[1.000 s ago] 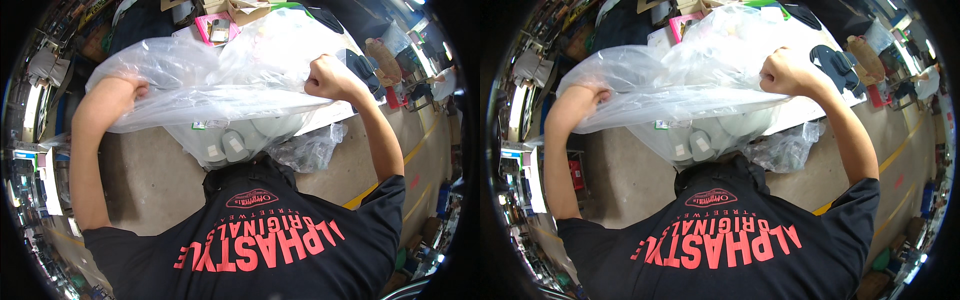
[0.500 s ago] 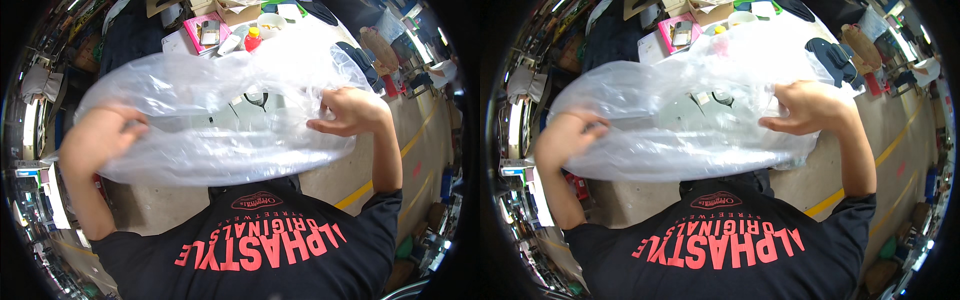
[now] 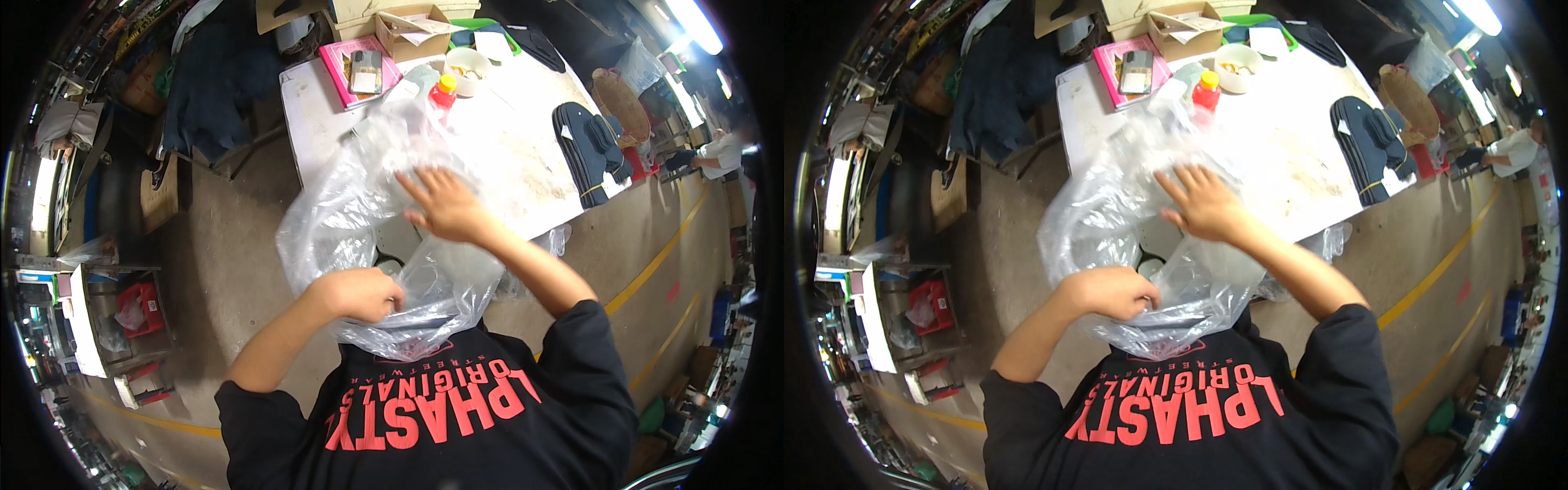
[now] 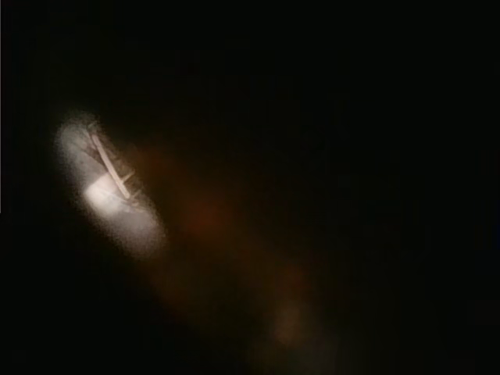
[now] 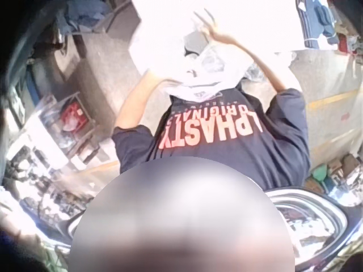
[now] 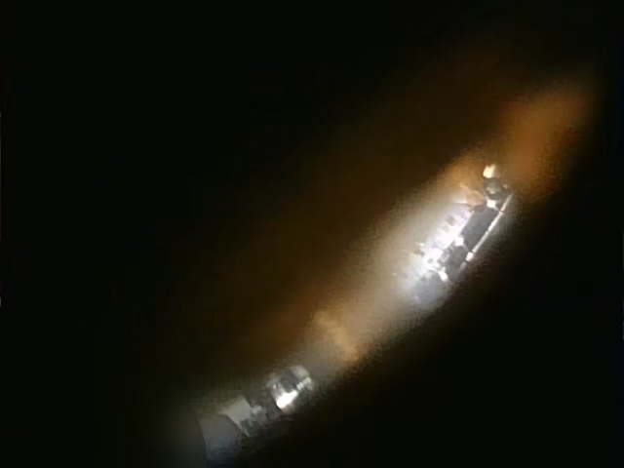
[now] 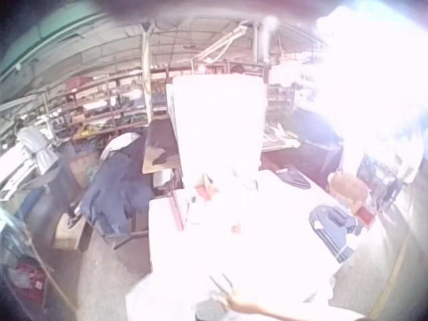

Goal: The person walks through a warehouse, picks up a plastic bag, and places it on a table. They then fold a gray shirt and place it inside the bag, seal the bag, and set it aside. The person repeats this process with another shirt.

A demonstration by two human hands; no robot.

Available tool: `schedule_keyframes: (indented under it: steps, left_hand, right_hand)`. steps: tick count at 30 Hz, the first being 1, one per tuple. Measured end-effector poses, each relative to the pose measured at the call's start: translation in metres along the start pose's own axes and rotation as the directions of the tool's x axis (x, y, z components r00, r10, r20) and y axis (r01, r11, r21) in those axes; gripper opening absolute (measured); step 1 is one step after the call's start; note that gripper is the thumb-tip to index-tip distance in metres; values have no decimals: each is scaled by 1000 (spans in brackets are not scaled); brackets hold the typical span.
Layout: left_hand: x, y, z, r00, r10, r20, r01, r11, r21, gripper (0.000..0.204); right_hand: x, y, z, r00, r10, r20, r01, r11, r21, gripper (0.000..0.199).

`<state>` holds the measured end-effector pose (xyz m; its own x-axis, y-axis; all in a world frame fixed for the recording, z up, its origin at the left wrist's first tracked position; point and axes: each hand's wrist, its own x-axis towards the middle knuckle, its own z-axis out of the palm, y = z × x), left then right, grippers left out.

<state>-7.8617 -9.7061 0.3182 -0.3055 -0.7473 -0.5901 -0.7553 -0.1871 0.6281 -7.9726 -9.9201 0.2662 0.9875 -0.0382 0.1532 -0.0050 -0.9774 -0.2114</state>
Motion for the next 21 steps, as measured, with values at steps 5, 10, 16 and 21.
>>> schedule_keyframes:
  steps: [5,10,16,21]
  left_hand:
    - [-1,-25,1,935,15,-353,-82,981,-176,35]
    - [36,-68,35,915,-119,-384,231,938,260,63]
    - [58,-94,72,880,-47,-473,182,953,243,72]
    - [55,-102,64,916,-43,-399,145,962,231,73]
  right_hand:
    - [-28,5,71,983,68,168,-79,995,56,70]
    - [27,-6,-26,877,-102,469,-137,883,449,39]
    - [158,41,-20,727,685,-47,-423,500,756,44]
    - [201,89,96,247,943,222,-736,34,676,71]
